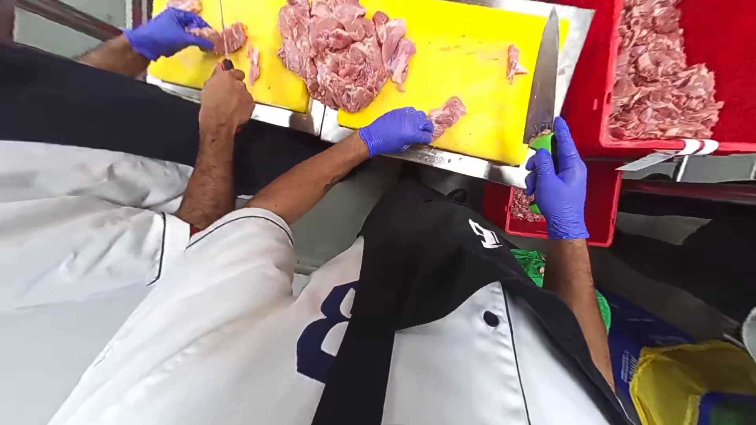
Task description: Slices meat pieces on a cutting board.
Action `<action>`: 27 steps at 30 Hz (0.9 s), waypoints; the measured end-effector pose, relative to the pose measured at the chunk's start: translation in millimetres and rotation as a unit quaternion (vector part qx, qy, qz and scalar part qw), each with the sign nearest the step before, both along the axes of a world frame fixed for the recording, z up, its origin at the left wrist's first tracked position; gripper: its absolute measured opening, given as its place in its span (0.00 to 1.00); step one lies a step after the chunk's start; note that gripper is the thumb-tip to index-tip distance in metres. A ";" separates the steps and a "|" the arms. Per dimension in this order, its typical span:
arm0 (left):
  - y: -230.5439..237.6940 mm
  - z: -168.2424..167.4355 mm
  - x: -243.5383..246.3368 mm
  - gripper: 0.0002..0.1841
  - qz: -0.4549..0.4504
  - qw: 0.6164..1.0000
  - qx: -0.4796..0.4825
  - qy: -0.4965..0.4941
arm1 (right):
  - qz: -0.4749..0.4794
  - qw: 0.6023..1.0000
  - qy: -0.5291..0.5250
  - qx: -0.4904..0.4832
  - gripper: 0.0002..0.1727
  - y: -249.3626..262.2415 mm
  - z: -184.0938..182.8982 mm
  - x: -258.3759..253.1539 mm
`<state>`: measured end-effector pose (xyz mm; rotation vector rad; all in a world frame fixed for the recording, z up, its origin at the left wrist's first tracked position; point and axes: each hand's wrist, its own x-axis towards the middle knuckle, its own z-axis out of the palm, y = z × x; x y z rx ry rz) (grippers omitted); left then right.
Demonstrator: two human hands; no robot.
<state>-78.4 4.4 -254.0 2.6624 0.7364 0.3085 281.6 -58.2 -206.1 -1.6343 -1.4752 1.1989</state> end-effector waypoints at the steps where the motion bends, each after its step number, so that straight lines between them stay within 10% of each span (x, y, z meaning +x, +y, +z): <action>1: -5.9 -6.0 -7.0 0.12 0.019 1.000 -0.011 -0.007 | 0.000 1.000 0.007 -0.008 0.33 -5.0 -3.1 -1.3; 7: -2.2 2.0 1.0 0.08 0.138 0.976 -0.081 -0.149 | 0.035 0.999 0.005 -0.033 0.32 -19.7 -16.6 1.8; 16: 52.2 71.5 60.8 0.09 0.281 0.823 -0.238 -0.433 | 0.014 0.998 -0.029 0.048 0.30 1.1 22.6 4.9; 22: 12.6 8.9 26.9 0.23 0.497 0.835 -0.215 -0.100 | 0.029 0.998 0.049 0.001 0.29 -2.6 31.6 -32.1; 27: 17.1 2.4 15.1 0.23 0.530 0.817 -0.226 -0.016 | 0.075 0.977 0.099 -0.175 0.31 -2.0 -30.1 -43.6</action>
